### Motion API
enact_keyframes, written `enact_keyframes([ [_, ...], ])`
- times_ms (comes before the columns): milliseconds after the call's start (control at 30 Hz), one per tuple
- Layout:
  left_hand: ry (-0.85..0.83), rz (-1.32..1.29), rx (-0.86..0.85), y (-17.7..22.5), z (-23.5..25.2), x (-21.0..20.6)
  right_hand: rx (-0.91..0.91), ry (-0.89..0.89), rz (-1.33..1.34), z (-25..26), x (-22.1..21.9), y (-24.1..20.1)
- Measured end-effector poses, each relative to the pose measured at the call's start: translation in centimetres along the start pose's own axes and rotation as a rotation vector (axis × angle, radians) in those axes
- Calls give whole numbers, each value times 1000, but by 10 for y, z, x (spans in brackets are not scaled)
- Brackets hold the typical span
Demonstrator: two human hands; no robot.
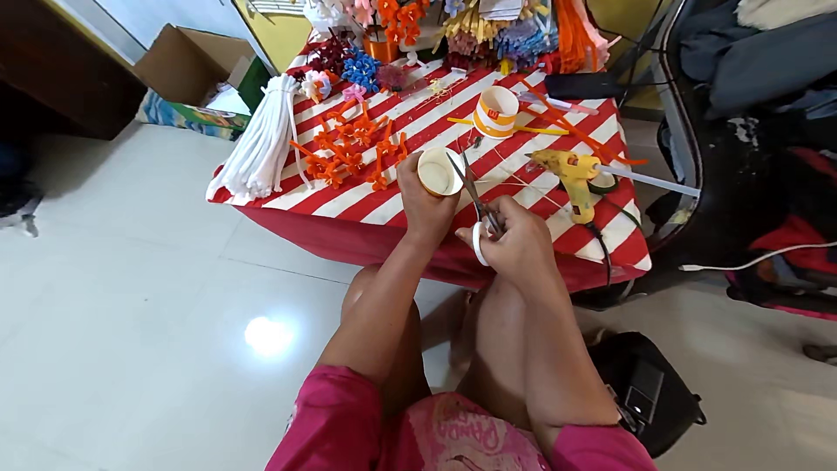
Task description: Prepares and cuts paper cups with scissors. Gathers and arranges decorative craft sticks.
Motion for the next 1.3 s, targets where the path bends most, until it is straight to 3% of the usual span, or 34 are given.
enact_keyframes([
  [567,23,46,-52,2,-3,-2,42,120,-61,-6,-4,-12],
  [733,-31,-42,33,-2,1,-4,27,63,-101,-4,2,-7],
  [933,-222,-95,55,-2,9,-2,25,74,-92,-4,7,-3],
  [1300,-274,-133,47,-2,9,-1,7,46,-103,-5,13,-4],
])
Point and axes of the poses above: each hand's wrist, its own z-axis towards the middle knuckle, its own x-axis out of the back of the hand, y = z × x, the point moved 4 cm from there along z, towards the middle knuckle, and after that the axes turned 1 degree about x, right-handed, at the moved point
